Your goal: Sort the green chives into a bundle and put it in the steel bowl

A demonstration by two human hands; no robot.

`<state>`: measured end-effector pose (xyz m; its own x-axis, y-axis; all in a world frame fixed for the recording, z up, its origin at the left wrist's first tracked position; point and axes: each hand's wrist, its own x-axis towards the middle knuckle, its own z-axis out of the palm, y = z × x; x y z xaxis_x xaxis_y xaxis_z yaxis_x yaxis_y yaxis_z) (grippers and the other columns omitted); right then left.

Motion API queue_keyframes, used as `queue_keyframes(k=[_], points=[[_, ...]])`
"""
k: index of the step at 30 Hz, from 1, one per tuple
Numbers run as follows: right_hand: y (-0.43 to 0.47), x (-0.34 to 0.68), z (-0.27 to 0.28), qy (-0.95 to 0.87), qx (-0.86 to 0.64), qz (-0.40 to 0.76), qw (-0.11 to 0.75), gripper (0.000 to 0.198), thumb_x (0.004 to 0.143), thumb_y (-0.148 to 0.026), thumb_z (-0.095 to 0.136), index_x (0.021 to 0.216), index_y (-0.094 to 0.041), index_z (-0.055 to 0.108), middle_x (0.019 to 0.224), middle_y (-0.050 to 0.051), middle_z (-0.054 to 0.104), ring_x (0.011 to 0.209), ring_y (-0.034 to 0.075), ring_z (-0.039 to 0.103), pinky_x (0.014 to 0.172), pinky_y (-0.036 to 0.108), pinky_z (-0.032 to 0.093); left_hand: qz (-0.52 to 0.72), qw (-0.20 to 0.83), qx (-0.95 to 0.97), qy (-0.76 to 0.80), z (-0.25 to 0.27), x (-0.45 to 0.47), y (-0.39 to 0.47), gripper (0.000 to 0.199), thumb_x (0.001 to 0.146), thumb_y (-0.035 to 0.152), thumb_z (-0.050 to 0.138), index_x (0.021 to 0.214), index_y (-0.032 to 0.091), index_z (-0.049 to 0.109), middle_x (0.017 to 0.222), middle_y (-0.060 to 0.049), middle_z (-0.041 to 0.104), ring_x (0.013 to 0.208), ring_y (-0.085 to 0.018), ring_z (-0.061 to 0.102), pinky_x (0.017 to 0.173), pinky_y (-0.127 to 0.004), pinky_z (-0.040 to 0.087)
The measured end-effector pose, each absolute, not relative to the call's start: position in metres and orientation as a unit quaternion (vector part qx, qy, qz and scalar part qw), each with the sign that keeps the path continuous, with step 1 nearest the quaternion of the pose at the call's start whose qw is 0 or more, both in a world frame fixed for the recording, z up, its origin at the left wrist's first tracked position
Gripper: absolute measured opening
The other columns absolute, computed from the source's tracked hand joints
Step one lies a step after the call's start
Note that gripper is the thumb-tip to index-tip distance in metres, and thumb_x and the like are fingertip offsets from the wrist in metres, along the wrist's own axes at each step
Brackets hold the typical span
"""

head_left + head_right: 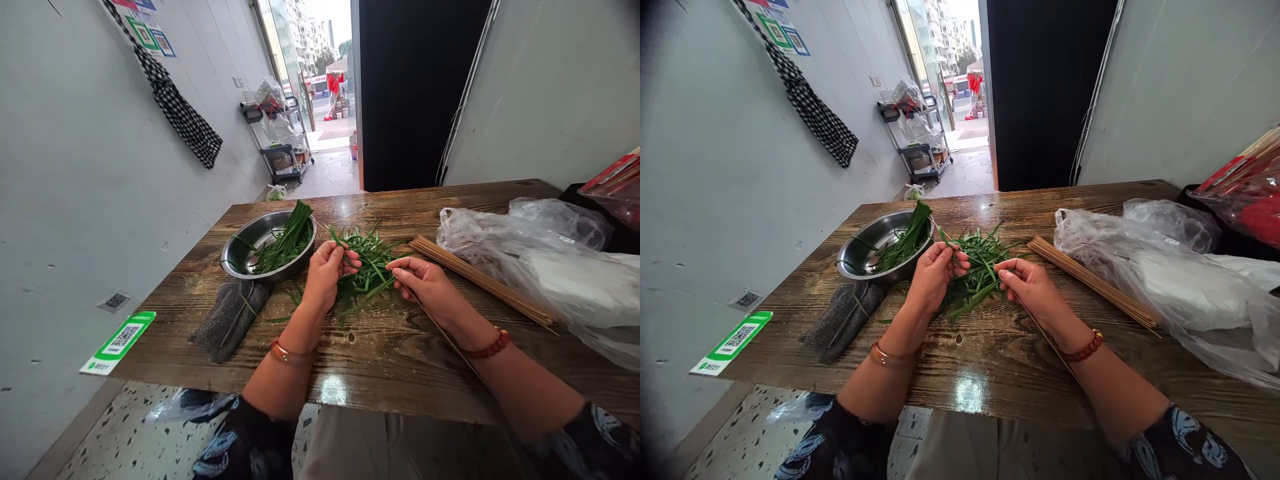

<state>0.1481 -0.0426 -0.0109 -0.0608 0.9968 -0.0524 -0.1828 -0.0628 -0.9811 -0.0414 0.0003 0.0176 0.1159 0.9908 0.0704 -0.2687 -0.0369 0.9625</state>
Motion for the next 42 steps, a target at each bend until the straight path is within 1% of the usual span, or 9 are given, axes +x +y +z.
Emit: queue_keyframes(k=[8,12,16,19,26,33,38,40,42], points=[[-0.045,0.147,-0.007,-0.459,-0.453,0.571,0.508,0.038,0.068,-0.046,0.076,0.089,-0.017,0.066,0.064,-0.003,0.058,0.047,0.006,0.046,0.044,0.021,0.033,0.622,0.604,0.373,0.330,0.023,-0.047,0.004,0.003,0.089,0.018,0.049,0.087,0.016,0.050,0.078,-0.003,0.069,0.071,-0.013,0.070,0.068,-0.026,0.055],[-0.045,0.147,-0.010,-0.475,-0.441,0.576,0.498,0.034,0.073,-0.045,0.074,0.090,-0.017,0.066,0.074,-0.001,0.061,0.052,0.006,0.049,0.043,0.019,0.032,0.623,0.617,0.353,0.327,0.023,-0.047,0.005,0.004,0.089,0.017,0.049,0.085,0.016,0.049,0.079,-0.003,0.069,0.074,-0.013,0.070,0.071,-0.026,0.056],[-0.046,0.147,-0.012,-0.486,-0.426,0.586,0.489,0.031,0.078,-0.044,0.069,0.095,-0.019,0.066,0.100,0.007,0.068,0.068,0.011,0.060,0.046,0.019,0.040,0.611,0.624,0.352,0.338,0.023,-0.045,0.004,0.003,0.089,0.018,0.049,0.086,0.017,0.049,0.080,-0.002,0.069,0.074,-0.012,0.070,0.074,-0.026,0.056],[-0.048,0.145,-0.012,-0.487,-0.402,0.613,0.475,0.030,0.080,-0.044,0.069,0.096,-0.019,0.065,0.121,0.009,0.065,0.076,0.013,0.065,0.050,0.020,0.045,0.608,0.625,0.350,0.342,0.023,-0.044,0.004,0.004,0.089,0.018,0.051,0.086,0.017,0.049,0.080,-0.002,0.069,0.074,-0.012,0.070,0.076,-0.027,0.055],[-0.047,0.146,-0.015,-0.476,-0.370,0.642,0.473,0.027,0.081,-0.041,0.069,0.095,-0.019,0.065,0.089,0.004,0.070,0.067,0.011,0.063,0.053,0.021,0.046,0.603,0.611,0.367,0.359,0.021,-0.043,0.003,0.006,0.088,0.020,0.052,0.085,0.017,0.048,0.079,-0.001,0.068,0.074,-0.012,0.070,0.075,-0.028,0.055],[-0.044,0.148,-0.013,-0.455,-0.387,0.625,0.503,0.029,0.076,-0.041,0.073,0.093,-0.018,0.066,0.087,0.004,0.070,0.064,0.010,0.060,0.052,0.021,0.045,0.587,0.619,0.377,0.360,0.019,-0.044,0.002,0.008,0.085,0.022,0.055,0.083,0.016,0.049,0.077,-0.001,0.067,0.072,-0.013,0.069,0.071,-0.027,0.055],[-0.043,0.149,-0.010,-0.440,-0.400,0.614,0.519,0.030,0.072,-0.041,0.076,0.090,-0.018,0.067,0.084,0.003,0.069,0.062,0.009,0.059,0.050,0.020,0.044,0.531,0.608,0.427,0.407,0.013,-0.046,0.005,0.015,0.083,0.029,0.058,0.086,0.016,0.051,0.076,-0.001,0.065,0.061,-0.011,0.064,0.056,-0.022,0.049],[-0.043,0.150,-0.009,-0.438,-0.407,0.608,0.522,0.031,0.070,-0.042,0.077,0.088,-0.018,0.068,0.083,0.003,0.069,0.061,0.010,0.059,0.050,0.021,0.045,0.495,0.574,0.480,0.441,0.010,-0.045,0.006,0.018,0.083,0.032,0.057,0.091,0.017,0.053,0.077,-0.001,0.063,0.057,-0.010,0.061,0.051,-0.020,0.044],[-0.042,0.151,-0.010,-0.443,-0.416,0.597,0.523,0.033,0.069,-0.043,0.077,0.088,-0.018,0.068,0.083,0.004,0.068,0.061,0.010,0.059,0.049,0.021,0.045,0.469,0.488,0.560,0.478,0.008,-0.045,0.006,0.021,0.083,0.033,0.058,0.098,0.018,0.056,0.079,0.000,0.062,0.056,-0.010,0.059,0.052,-0.021,0.042]])
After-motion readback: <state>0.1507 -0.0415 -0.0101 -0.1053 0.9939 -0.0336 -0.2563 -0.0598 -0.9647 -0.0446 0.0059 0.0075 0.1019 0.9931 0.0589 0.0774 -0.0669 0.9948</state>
